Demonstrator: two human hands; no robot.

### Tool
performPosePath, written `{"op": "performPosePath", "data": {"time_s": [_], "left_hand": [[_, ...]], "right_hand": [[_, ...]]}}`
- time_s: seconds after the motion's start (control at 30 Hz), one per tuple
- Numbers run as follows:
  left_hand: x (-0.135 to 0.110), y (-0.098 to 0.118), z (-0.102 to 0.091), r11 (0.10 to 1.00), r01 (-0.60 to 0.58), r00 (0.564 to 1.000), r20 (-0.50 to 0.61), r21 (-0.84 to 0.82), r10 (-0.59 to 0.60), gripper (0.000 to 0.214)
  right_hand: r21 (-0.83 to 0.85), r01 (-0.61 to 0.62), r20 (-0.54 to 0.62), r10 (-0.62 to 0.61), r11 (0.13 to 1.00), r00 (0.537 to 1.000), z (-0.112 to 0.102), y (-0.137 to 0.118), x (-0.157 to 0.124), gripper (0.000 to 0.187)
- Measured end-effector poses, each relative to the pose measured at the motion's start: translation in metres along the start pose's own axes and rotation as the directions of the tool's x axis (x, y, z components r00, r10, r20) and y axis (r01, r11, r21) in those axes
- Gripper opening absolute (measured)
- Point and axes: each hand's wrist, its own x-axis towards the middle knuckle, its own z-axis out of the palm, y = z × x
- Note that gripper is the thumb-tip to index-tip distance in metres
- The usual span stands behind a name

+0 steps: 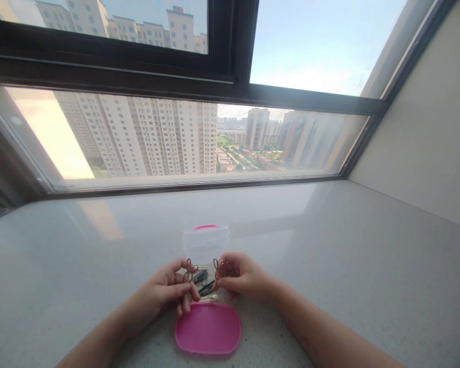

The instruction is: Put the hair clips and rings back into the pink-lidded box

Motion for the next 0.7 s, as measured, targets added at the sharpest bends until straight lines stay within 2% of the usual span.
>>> {"op": "performPosePath", "data": {"time_s": [0.4,0.7], "left_hand": [[0.0003,0.0038,0.0032,1.0,-0.002,1.0,-0.016,-0.02,0.002,0.026],[-0.0005,0.0031,0.0027,1.0,-0.017,1.0,-0.019,-0.014,0.017,0.022]], "right_hand": [[-0.025,-0.001,0.008,0.001,1.0,1.0,-0.0037,0.0091,0.001,0.037],[-0.004,0.012,0.011,-0.012,1.0,1.0,-0.0032,0.0069,0.0005,0.036]]}}
